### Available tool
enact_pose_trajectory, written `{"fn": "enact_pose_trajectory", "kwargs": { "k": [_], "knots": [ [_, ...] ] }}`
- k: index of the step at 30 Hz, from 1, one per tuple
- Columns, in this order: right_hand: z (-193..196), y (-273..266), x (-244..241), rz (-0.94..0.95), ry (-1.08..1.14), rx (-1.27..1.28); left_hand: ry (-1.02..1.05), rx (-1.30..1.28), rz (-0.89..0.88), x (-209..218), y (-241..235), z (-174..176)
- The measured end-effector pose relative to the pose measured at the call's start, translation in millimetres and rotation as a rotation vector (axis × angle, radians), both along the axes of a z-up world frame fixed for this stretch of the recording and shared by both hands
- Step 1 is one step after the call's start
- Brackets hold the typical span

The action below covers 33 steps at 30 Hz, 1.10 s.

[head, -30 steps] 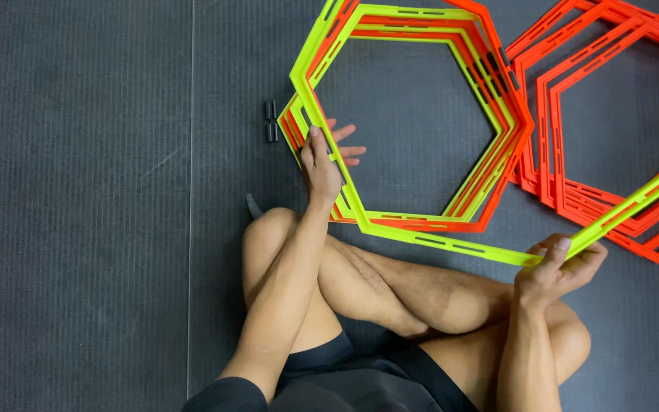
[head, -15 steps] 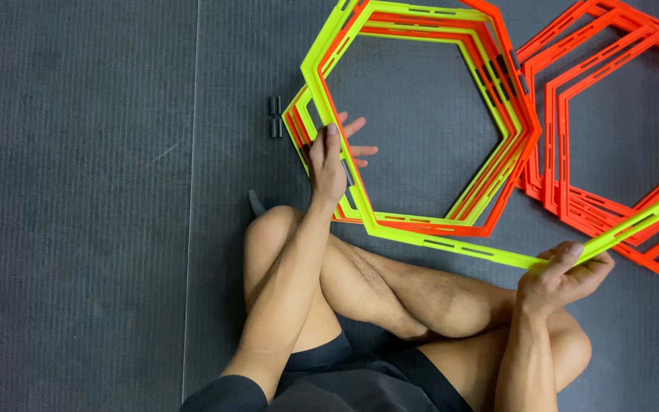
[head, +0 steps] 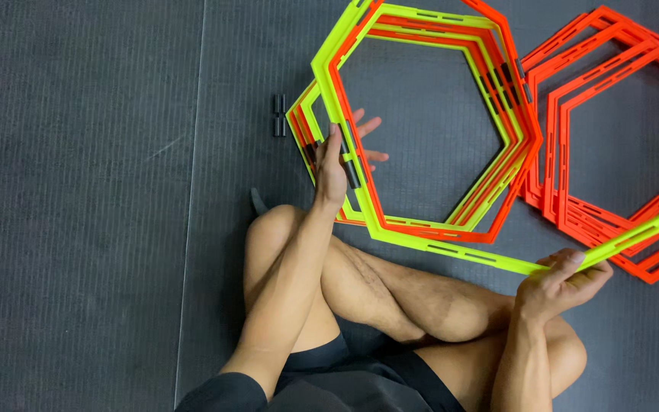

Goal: The person sits on the floor and assembles hexagonal frames by connecting orange and yellow plastic pieces with black connectors. They repeatedly attach and detach connectors to form and separate the frames, organizing them into stacks.

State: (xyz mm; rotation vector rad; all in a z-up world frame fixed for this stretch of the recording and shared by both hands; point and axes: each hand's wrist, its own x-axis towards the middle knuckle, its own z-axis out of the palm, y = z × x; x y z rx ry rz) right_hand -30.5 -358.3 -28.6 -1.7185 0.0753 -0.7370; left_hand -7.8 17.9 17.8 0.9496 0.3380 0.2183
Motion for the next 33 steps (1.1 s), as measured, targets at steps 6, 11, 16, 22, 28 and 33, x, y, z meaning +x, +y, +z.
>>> {"fn": "enact_pose_trajectory", "kwargs": {
  "k": [6,11,16,22,28,33],
  "knots": [
    [2.2,-1.6,-2.7,0.002,-0.053,-0.047,-0.058,-0.15,-0.068,2.0,1.3,-8.9],
    [4.9,6.5,-6.2,-0.036,-0.083,-0.124,0.204,0.205,0.331,5.3,-5.5,-16.0],
    [7.8,12.9,-7.9,0.011,-0.034,-0.043,0.129,0.135,0.483,2.4,-8.4,-6.5],
    [0.0,8.2,-9.9,0.034,-0.007,-0.003,0.075,0.063,0.5,3.5,-9.3,-8.0],
    [13.4,19.0,-16.4,0.068,-0.075,-0.019,0.048,0.104,0.49,1.6,-7.0,-7.2],
    [10.6,15.0,-20.4,0.119,-0.14,-0.109,0.067,0.102,0.493,3.7,-4.9,-8.2]
  ]
}}
